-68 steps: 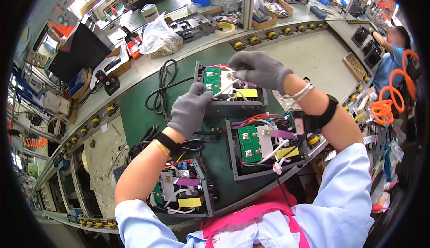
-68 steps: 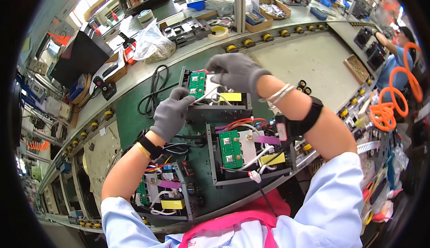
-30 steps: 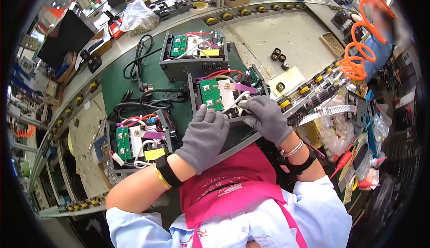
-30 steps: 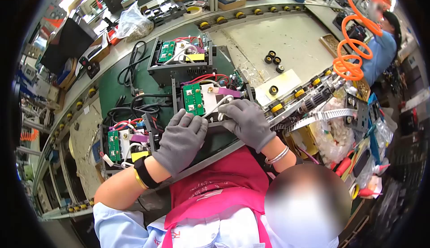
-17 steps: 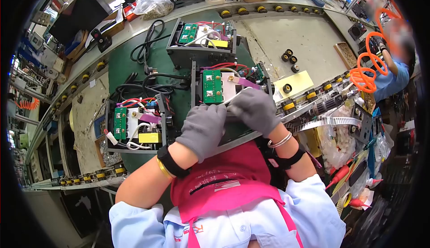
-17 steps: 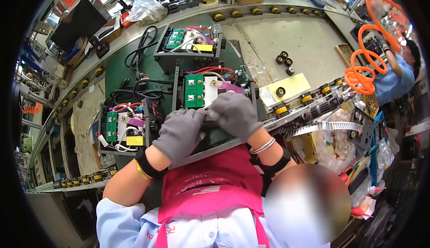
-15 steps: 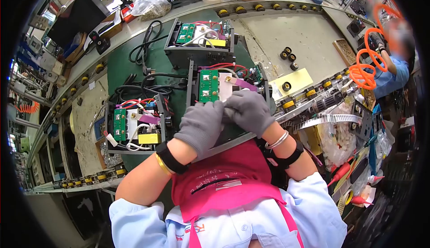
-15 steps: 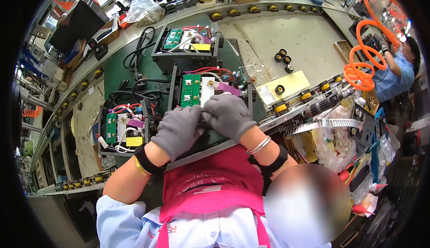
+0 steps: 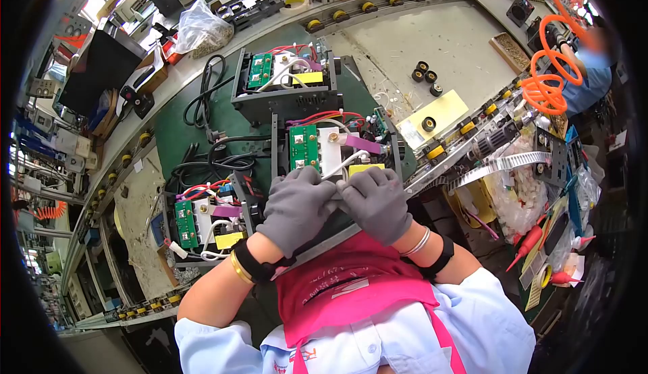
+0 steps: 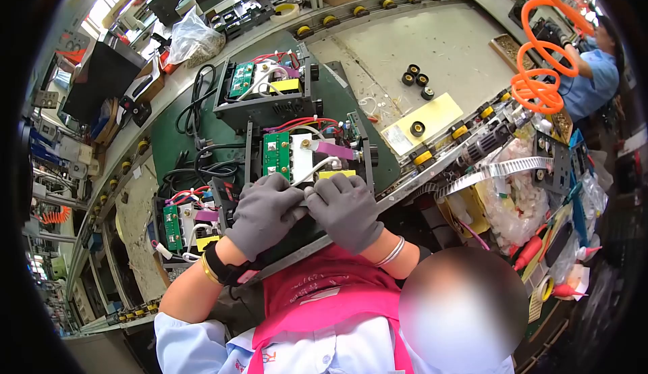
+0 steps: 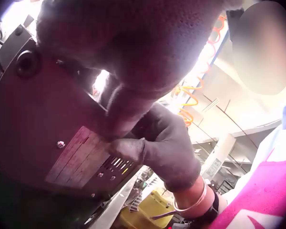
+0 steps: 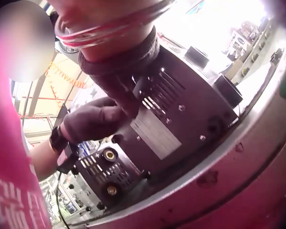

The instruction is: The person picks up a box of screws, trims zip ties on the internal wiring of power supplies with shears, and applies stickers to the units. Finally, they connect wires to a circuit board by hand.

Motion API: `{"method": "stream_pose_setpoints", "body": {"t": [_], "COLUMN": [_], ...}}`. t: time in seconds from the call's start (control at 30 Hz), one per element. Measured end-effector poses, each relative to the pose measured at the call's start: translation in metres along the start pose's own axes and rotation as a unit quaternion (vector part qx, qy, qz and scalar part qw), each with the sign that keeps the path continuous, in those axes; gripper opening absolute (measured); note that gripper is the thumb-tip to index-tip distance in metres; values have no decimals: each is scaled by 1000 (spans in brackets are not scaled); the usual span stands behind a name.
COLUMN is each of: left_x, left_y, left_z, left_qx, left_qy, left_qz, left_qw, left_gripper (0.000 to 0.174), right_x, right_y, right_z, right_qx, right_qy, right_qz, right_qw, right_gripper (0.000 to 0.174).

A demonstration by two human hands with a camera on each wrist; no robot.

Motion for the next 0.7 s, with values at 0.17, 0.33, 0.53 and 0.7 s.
{"method": "stream_pose_setpoints", "body": {"t": [0.17,0.33,0.53,0.7], "left_x": [3,11,9,2], "left_y": [0,26,5,0], "left_z": [1,-5,-4,-9], "left_qx": [-21,4,67,76], "left_qy": [8,55,82,81], "left_qz": [-7,-71,-86,-119], "left_qw": [1000,996,991,987], "left_gripper": [30,57,72,76], "right_x": [-15,-12,-7,-1], "right_y": [-9,-16,16,1], "right_z": [-2,-7,-16,-17], "right_qx": [-40,-44,-6,47], "right_qy": [-5,-14,-94,-98], "right_qz": [103,159,70,94], "right_qw": [994,986,993,990], "right_gripper": [13,28,88,85]}}
Point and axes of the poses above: each hand's wrist, its own x-axis away from the middle knuckle, its own y-axis out of the back of the hand, z = x × y, the point moved 7 cm from there along -x, towards the middle knuckle, and after that the axes turned 4 degrees about -x, right-handed, at the moved point
